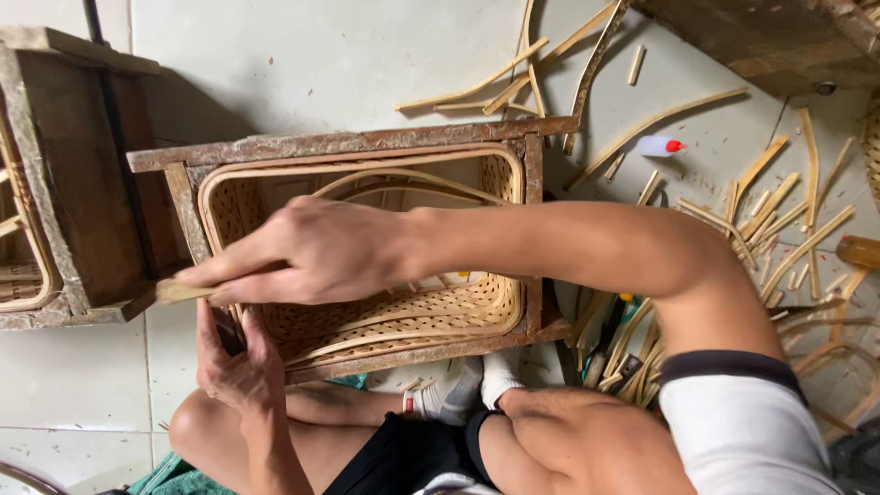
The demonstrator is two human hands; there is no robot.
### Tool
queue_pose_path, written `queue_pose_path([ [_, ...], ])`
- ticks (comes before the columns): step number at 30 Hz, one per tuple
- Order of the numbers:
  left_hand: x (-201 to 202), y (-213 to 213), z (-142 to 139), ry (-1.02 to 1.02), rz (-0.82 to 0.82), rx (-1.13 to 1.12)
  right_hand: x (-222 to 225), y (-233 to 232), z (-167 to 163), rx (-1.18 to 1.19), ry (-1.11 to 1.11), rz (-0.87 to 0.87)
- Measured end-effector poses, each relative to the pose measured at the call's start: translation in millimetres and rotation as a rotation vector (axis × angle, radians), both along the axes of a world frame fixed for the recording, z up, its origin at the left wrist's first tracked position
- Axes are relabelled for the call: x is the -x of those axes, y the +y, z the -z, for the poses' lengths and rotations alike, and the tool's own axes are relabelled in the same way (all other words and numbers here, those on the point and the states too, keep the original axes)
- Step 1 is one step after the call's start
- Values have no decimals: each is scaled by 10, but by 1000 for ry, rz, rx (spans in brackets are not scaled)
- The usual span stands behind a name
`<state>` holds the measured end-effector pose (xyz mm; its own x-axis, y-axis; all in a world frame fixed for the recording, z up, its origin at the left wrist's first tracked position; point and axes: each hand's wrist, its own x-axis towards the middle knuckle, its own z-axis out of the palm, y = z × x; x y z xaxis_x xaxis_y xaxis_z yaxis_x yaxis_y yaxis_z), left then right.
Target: The person inserts thin bamboo strips into a wooden mold to form the basket frame, then uses a hammer to secure them and applies glue along the edges. The person repeatedly adjusts the strips and taps them into place.
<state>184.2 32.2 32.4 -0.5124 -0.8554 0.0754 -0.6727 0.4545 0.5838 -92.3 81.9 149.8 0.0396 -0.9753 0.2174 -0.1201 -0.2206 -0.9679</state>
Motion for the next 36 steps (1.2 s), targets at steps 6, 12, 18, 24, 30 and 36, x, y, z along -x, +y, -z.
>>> queue_pose_path([
  [6, 0, -40, -27, 35, 23, 11, -263, -184, 675, -249, 124, -85],
  [12, 34, -57, -79, 4, -2, -25, -294, -207, 798, -382, 86, -118],
  [18, 80, -76, -131, -47, -2, -21, -168, -230, 676, -345, 102, -127],
  [24, 180, -215, -129, 33, 53, 50, -185, -390, 647, -578, 199, -225],
  [30, 198, -345, -157, -5, 296, 150, -221, -418, 774, -583, 227, -243],
  [36, 177, -248, -236, -47, 328, 168, -279, -332, 1062, -524, 203, -277],
])
